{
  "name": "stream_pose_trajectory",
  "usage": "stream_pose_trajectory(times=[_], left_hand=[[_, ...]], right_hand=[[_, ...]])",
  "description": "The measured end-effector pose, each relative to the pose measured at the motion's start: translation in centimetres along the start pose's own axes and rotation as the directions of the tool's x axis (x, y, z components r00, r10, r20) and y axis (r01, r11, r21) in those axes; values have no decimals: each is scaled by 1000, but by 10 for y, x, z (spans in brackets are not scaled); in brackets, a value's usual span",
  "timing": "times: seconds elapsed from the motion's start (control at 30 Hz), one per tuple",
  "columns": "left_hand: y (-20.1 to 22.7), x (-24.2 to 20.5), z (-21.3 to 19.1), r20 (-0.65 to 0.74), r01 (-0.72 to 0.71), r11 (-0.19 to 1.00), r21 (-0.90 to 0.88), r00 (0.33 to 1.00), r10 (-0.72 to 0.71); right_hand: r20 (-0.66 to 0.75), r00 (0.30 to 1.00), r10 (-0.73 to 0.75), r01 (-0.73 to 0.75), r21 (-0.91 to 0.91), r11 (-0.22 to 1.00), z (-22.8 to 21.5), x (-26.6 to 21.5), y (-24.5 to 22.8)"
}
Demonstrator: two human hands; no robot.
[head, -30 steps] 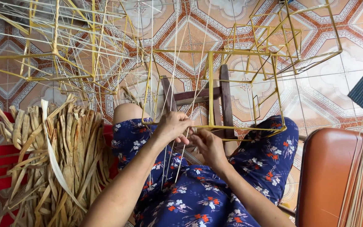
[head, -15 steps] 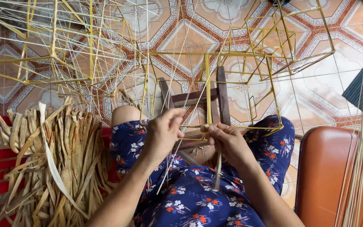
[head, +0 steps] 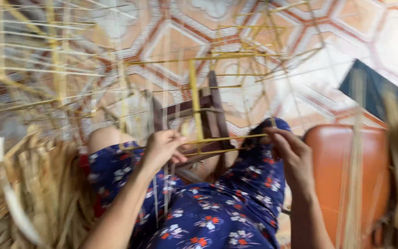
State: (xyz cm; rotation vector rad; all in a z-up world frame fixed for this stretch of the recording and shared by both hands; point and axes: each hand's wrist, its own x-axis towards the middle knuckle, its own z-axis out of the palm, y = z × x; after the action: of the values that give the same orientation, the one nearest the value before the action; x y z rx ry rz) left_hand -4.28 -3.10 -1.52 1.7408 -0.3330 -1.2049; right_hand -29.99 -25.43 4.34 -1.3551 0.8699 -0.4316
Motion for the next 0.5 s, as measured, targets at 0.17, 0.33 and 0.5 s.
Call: stream_pose_trajectory(times=[0.17, 0.33, 0.5], left_hand=[[12, -5, 4, -111, 80, 993, 90, 991, -70], [27, -9, 10, -156, 126, 973, 192, 983, -96], [21, -8, 8, -145, 101, 981, 165, 986, -77]], right_hand=[[-601, 759, -252, -189, -572, 798, -160, -57, 67], [-631, 701, -332, -392, -730, 560, -203, -95, 127], [-663, 682, -310, -471, -722, 507, -219, -95, 166]])
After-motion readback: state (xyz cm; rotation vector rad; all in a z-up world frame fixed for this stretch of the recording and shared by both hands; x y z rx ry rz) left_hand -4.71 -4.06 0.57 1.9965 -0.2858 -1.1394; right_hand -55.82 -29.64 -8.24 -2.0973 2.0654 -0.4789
